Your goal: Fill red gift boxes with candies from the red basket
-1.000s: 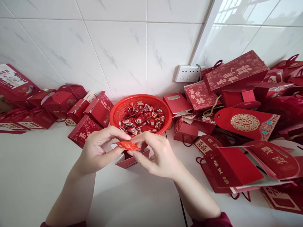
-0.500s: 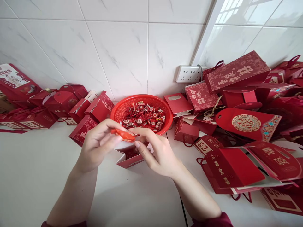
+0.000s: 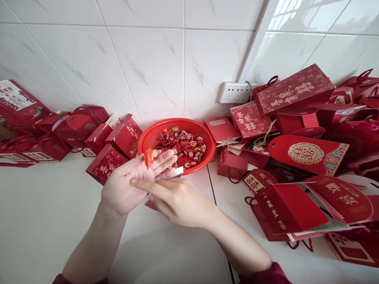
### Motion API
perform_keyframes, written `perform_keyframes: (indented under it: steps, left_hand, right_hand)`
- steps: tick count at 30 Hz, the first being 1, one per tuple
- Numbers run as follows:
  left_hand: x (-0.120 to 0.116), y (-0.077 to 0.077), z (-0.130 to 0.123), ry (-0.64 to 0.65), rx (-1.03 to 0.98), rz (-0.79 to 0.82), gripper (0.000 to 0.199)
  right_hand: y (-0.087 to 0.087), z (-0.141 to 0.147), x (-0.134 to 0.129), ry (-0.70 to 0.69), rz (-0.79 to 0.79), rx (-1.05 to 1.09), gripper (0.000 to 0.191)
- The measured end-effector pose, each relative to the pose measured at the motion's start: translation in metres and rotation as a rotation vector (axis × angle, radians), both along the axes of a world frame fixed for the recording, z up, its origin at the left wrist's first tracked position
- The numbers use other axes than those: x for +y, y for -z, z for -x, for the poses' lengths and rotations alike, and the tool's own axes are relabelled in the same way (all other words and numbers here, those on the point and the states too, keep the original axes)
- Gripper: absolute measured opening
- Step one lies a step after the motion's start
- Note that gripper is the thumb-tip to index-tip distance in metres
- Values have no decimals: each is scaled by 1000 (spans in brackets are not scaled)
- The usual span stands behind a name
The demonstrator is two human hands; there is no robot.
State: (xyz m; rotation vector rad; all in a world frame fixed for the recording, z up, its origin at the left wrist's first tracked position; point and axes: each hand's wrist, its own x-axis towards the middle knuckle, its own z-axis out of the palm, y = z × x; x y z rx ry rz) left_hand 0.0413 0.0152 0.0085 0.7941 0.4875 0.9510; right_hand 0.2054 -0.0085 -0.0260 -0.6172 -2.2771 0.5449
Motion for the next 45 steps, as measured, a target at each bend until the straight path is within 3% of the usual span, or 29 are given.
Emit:
perform_keyframes:
  steps: [8,13,17,26,34,41,45]
  left_hand:
    - [-6,-2,-3,-6,-73,57,23]
    - [-3,-2,0,-20,-113,45,25]
    - [-3,-2,1,-72,-69,40,23]
    - [-2,3,-3,-57,45,-8,24]
    - [-4,-2,-3,-74,11,2,21]
    - [-4,0,-2,-113,54,-109,23]
    - [-4,0,0,-87,-7,-86,20]
  right_hand:
    - [-3,-4,-2,63,32,10,51]
    - [-4,-5,-3,49,12,9,42]
    - [-4,-5,-2,39,4,0,38]
    - [-2,-5,-3,75,-37,-33,41]
    - [-6,-4,-2,-40,-41,-50,36]
    - [-5,-4,-2,-67,-11,-56,40]
    - [-5,-4,-2,-52,-22,-62,40]
